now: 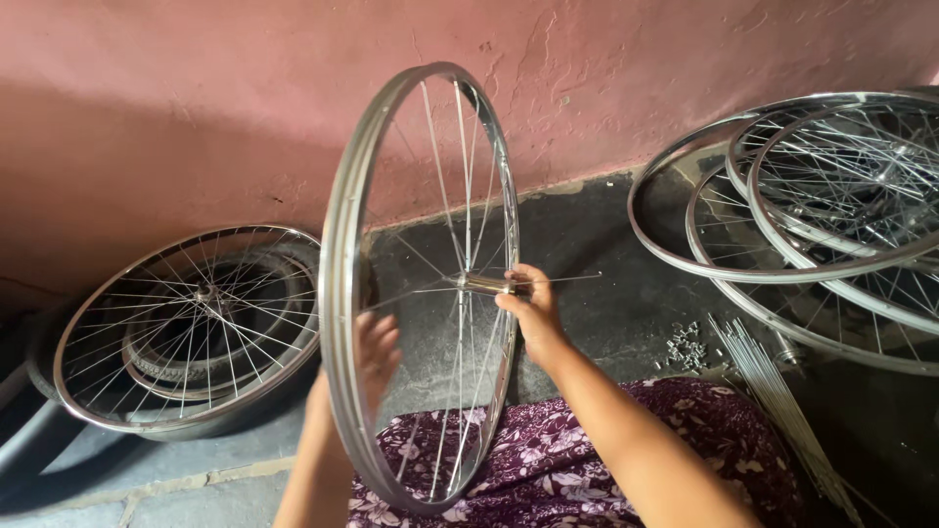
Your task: The person assembles a bicycle wheel by inserting spokes into the hub and rim. They repeatedly thread each spoke through the rim holes and secure it at the hub, rotating the wheel to access different positions.
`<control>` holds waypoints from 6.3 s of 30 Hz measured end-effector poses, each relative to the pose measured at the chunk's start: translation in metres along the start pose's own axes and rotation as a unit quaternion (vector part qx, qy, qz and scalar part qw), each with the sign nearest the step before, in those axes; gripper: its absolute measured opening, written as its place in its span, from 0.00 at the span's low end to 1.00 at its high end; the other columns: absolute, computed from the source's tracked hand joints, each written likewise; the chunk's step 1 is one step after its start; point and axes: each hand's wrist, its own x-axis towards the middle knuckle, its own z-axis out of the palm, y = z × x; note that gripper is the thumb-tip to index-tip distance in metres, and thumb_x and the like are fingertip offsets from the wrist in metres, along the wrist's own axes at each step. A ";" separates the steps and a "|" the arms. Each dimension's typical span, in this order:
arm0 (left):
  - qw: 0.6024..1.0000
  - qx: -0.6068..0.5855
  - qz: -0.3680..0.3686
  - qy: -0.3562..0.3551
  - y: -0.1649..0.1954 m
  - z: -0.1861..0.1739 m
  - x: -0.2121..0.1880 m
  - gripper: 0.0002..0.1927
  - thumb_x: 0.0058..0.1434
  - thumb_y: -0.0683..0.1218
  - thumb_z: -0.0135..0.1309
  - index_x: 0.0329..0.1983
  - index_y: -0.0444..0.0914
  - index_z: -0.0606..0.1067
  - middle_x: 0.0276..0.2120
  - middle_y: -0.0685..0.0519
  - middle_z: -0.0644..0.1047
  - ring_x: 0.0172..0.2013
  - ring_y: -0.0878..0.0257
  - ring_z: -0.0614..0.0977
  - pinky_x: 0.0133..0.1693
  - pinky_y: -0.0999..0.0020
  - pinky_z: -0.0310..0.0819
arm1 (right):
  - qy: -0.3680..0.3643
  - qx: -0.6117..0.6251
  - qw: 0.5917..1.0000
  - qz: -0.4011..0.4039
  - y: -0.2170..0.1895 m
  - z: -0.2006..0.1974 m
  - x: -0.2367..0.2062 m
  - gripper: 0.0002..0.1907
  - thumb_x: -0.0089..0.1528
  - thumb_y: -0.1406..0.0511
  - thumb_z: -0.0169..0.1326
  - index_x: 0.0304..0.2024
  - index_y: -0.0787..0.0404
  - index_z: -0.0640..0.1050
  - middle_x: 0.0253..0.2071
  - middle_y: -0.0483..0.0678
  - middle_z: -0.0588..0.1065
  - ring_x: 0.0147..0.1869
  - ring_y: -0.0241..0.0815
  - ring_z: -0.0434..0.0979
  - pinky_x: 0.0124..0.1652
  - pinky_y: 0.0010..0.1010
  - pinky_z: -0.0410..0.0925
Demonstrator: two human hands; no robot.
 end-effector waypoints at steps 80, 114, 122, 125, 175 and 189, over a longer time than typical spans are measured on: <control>0.919 0.218 0.263 -0.195 -0.001 -0.045 -0.022 0.25 0.70 0.54 0.50 0.58 0.28 0.74 0.48 0.37 0.80 0.52 0.47 0.81 0.58 0.51 0.74 | -0.043 -0.346 0.927 -0.136 -0.007 0.014 -0.012 0.09 0.65 0.69 0.56 0.44 0.54 0.84 0.59 0.55 0.71 0.61 0.49 0.72 0.56 0.36 0.68; 0.944 0.079 0.208 -0.242 -0.044 -0.027 -0.105 0.31 0.50 0.32 0.52 0.61 0.29 0.67 0.57 0.39 0.71 0.44 0.62 0.79 0.34 0.74 0.76 | 0.023 -0.323 0.925 -0.200 -0.016 0.002 -0.014 0.08 0.65 0.71 0.58 0.44 0.57 0.85 0.50 0.50 0.75 0.52 0.42 0.76 0.49 0.30 0.70; 0.948 0.134 0.163 -0.238 -0.040 -0.036 -0.105 0.37 0.51 0.34 0.58 0.68 0.29 0.72 0.44 0.39 0.79 0.36 0.65 0.79 0.36 0.74 0.74 | 0.019 -0.380 0.889 -0.254 -0.010 0.005 -0.012 0.11 0.63 0.71 0.60 0.47 0.55 0.85 0.53 0.54 0.75 0.49 0.46 0.79 0.48 0.32 0.72; 0.945 0.112 0.149 -0.267 -0.042 -0.040 -0.102 0.25 0.51 0.34 0.60 0.55 0.28 0.77 0.55 0.43 0.78 0.38 0.65 0.80 0.36 0.71 0.75 | 0.025 -0.400 0.878 -0.260 -0.012 0.010 -0.014 0.12 0.63 0.71 0.61 0.48 0.55 0.85 0.54 0.55 0.74 0.50 0.48 0.79 0.49 0.33 0.72; 0.922 0.306 0.096 -0.216 0.115 0.145 -0.056 0.20 0.44 0.33 0.50 0.42 0.34 0.77 0.36 0.54 0.76 0.37 0.65 0.75 0.42 0.72 0.68 | -0.082 -0.814 0.527 0.231 -0.092 -0.312 -0.018 0.17 0.59 0.61 0.54 0.51 0.52 0.81 0.53 0.53 0.80 0.59 0.56 0.80 0.55 0.47 0.73; 0.933 0.254 0.214 -0.142 0.007 0.164 -0.096 0.12 0.48 0.33 0.53 0.37 0.36 0.73 0.27 0.58 0.72 0.28 0.71 0.72 0.30 0.73 0.67 | -0.220 -0.135 0.965 -0.053 -0.157 -0.098 -0.150 0.13 0.70 0.72 0.44 0.42 0.60 0.81 0.46 0.54 0.83 0.55 0.46 0.86 0.54 0.39 0.77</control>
